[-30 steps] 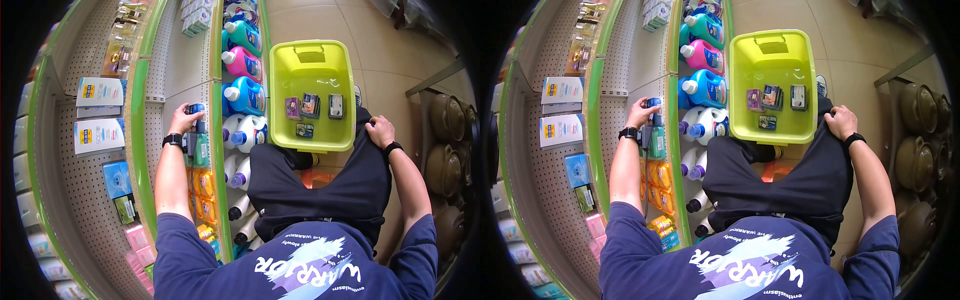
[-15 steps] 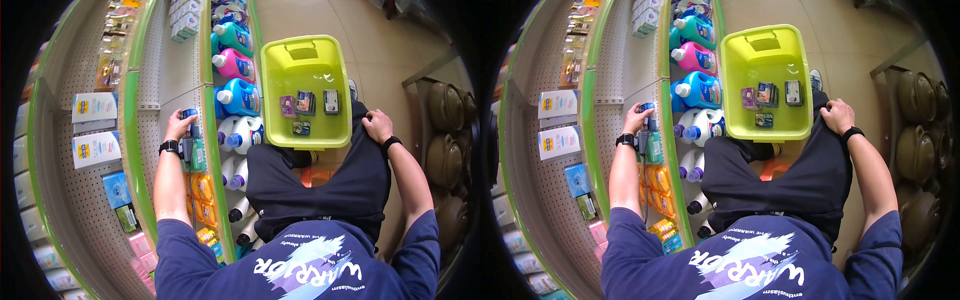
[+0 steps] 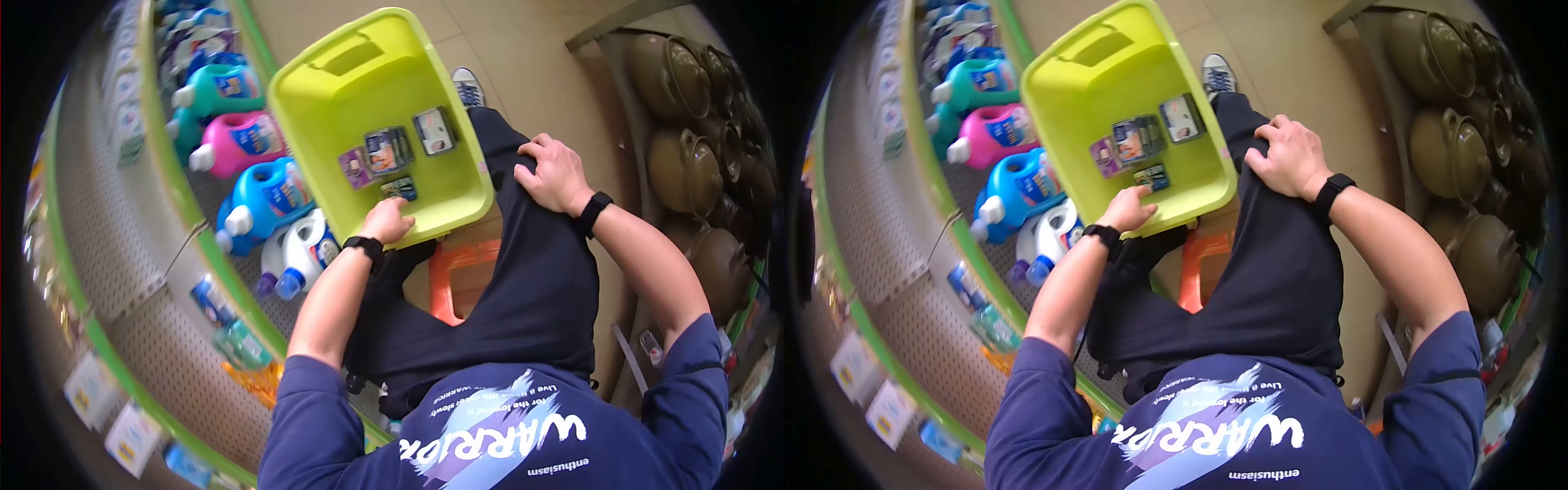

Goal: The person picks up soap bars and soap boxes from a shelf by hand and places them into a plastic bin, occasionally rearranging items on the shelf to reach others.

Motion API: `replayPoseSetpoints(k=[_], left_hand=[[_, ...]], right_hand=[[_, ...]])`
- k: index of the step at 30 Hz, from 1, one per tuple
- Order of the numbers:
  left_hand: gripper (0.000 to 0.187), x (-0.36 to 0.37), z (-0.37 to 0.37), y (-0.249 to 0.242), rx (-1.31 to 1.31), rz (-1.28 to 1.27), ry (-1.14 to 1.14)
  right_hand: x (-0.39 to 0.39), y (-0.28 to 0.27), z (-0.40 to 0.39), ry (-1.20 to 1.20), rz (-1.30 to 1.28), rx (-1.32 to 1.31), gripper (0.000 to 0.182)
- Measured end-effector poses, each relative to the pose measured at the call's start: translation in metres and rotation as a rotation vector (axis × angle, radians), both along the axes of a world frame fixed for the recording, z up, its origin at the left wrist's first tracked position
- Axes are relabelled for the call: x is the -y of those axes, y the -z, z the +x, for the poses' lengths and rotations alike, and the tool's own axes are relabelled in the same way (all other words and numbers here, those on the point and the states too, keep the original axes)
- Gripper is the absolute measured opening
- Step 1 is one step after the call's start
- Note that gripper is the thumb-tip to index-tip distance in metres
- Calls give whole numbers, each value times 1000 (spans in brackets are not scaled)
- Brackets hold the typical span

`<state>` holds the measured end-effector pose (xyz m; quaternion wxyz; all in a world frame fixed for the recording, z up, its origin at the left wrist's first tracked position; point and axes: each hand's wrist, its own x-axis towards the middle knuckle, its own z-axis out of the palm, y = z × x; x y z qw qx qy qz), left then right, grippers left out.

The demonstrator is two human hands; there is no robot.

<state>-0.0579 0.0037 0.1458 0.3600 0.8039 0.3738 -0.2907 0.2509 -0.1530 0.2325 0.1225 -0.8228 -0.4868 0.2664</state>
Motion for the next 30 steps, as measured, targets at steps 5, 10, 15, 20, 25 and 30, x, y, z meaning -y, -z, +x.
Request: replayPoseSetpoints(k=[5,10,15,20,25,30], left_hand=[[97,-7,1,150,-587,-163,-252],[123,-7,-9,239,-616,-142,-344],[113,13,16,248,-742,55,-526],[111,-4,25,196,-684,-51,-577],[120,-10,32,72,-404,-100,-747],[111,-4,3,-142,110,-17,-616]], right_hand=[[-4,-8,14,7,77,-71,32],[-24,-12,29,-25,8,-150,38],[-30,-10,35,-40,-36,-202,43],[-31,-16,22,-30,-31,-166,40],[-27,-13,2,-54,25,-92,32],[-21,-12,-7,-87,73,-45,26]])
